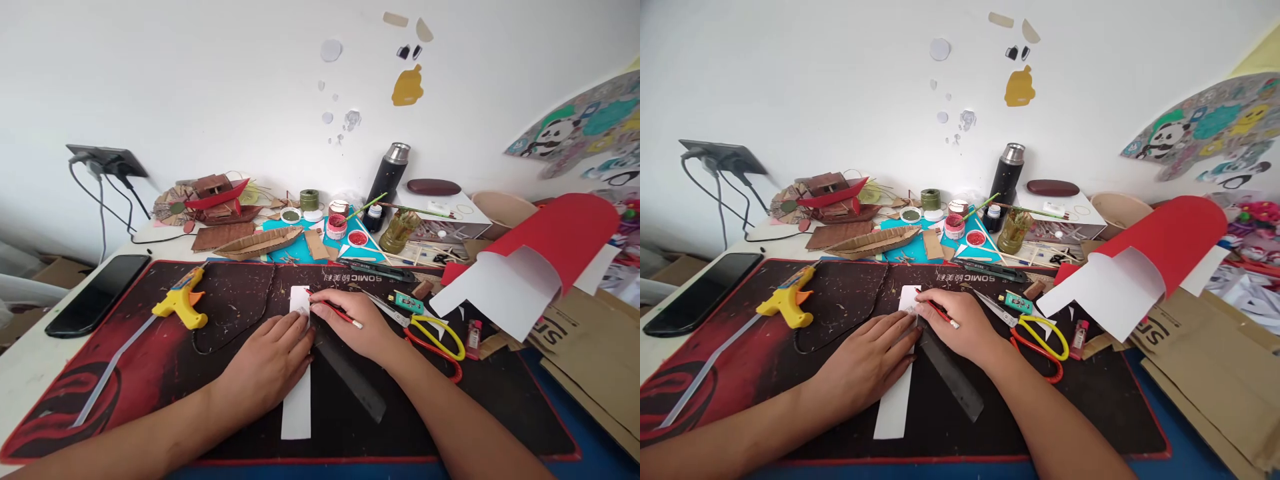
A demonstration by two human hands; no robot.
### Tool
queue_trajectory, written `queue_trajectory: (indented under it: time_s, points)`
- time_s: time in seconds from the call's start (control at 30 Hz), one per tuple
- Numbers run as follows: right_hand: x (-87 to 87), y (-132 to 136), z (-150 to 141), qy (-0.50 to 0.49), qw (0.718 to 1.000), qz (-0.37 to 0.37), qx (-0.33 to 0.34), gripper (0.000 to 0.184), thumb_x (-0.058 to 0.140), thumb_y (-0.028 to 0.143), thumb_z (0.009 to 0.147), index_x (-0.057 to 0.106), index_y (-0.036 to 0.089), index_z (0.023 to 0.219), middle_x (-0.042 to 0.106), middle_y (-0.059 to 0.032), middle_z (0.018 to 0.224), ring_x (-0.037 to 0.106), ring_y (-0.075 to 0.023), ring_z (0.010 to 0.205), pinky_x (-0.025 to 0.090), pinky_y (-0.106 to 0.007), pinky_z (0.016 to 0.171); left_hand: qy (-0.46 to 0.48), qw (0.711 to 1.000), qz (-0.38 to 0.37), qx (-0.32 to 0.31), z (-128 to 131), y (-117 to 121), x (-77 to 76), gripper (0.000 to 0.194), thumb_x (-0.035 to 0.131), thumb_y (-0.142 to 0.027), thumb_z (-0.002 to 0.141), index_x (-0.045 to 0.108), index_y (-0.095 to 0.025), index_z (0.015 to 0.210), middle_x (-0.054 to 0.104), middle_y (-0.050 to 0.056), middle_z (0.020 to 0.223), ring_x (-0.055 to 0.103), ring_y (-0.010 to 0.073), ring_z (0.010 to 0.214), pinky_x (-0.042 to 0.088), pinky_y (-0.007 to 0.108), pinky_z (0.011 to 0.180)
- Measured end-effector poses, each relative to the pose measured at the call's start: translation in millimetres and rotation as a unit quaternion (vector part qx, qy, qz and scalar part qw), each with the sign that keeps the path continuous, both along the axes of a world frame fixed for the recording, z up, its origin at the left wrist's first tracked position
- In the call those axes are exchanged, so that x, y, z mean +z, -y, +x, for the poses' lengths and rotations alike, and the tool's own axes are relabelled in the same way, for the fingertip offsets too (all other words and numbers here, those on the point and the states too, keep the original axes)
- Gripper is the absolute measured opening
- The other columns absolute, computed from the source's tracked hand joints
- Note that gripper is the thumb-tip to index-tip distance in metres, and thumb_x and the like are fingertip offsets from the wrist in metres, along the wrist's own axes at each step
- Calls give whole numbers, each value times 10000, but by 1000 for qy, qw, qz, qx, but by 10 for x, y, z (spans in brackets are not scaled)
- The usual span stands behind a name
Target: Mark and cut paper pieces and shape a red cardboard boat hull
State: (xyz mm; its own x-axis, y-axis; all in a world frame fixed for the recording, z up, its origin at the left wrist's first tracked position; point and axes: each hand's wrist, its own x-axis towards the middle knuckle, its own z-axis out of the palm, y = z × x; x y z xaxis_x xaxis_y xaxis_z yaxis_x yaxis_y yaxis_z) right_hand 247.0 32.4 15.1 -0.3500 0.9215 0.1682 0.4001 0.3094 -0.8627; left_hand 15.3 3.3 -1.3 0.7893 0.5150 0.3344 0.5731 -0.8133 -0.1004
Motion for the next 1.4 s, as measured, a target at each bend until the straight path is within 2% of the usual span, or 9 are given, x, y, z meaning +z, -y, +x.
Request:
queue_trajectory:
  time_s: [0.17, 0.33, 0.53, 0.77, 0.9, 1.23, 1.4]
  points:
    - [19, 11, 15, 5, 1000, 9, 21, 258, 596, 387, 1122, 809, 273, 1213, 856, -26, 1199, 808, -218, 1094, 576, -318, 954, 4, 997, -12, -71, -167, -229, 62, 312, 484, -236, 1128, 741, -149, 1282, 768, 145, 1380, 715, 279, 1308, 577, 439, 1122]
    - [35, 9, 21, -5, 1000, 0, 21, 251, 602, 367, 1120, 805, 269, 1229, 847, -28, 1236, 800, -215, 1125, 573, -317, 979, 1, 999, -19, -43, -219, -371, 90, 312, 518, -261, 1125, 753, -186, 1316, 773, 114, 1399, 713, 293, 1312, 588, 465, 1109]
    - [25, -14, 14, -35, 999, -21, -20, 204, 643, 345, 1087, 820, 264, 1147, 862, -16, 1166, 811, -215, 1069, 593, -323, 972, 43, 998, -38, -10, -226, -330, -42, 338, 534, -294, 1127, 748, -164, 1355, 745, 124, 1454, 711, 301, 1321, 582, 481, 1110]
    - [8, -64, 44, -81, 991, -45, -98, 222, 644, 387, 1082, 815, 248, 1053, 871, -20, 964, 827, -222, 949, 621, -336, 895, 19, 999, -24, 27, -216, -305, -39, 386, 511, -307, 1126, 739, -134, 1385, 720, 142, 1490, 698, 334, 1346, 583, 494, 1100]
    - [8, -69, 44, -83, 989, -59, -103, 244, 636, 405, 1086, 815, 244, 1050, 866, -24, 935, 824, -220, 898, 631, -343, 870, 25, 999, -32, 28, -214, -306, -42, 399, 504, -303, 1126, 724, -116, 1401, 709, 155, 1502, 693, 336, 1359, 595, 496, 1095]
    - [43, -65, 27, -58, 991, -66, -101, 210, 632, 363, 1075, 810, 259, 1036, 861, -7, 912, 823, -214, 897, 626, -318, 831, 34, 996, -69, 34, -243, -305, -63, 414, 546, -296, 1102, 683, -147, 1463, 670, 153, 1554, 648, 347, 1420, 577, 509, 1137]
    - [41, -68, 34, -46, 992, -65, -100, 220, 627, 368, 1084, 812, 265, 1024, 863, -3, 933, 827, -216, 923, 627, -313, 838, 23, 997, -66, 31, -246, -318, -52, 430, 532, -314, 1108, 671, -121, 1467, 663, 159, 1560, 646, 355, 1417, 582, 513, 1126]
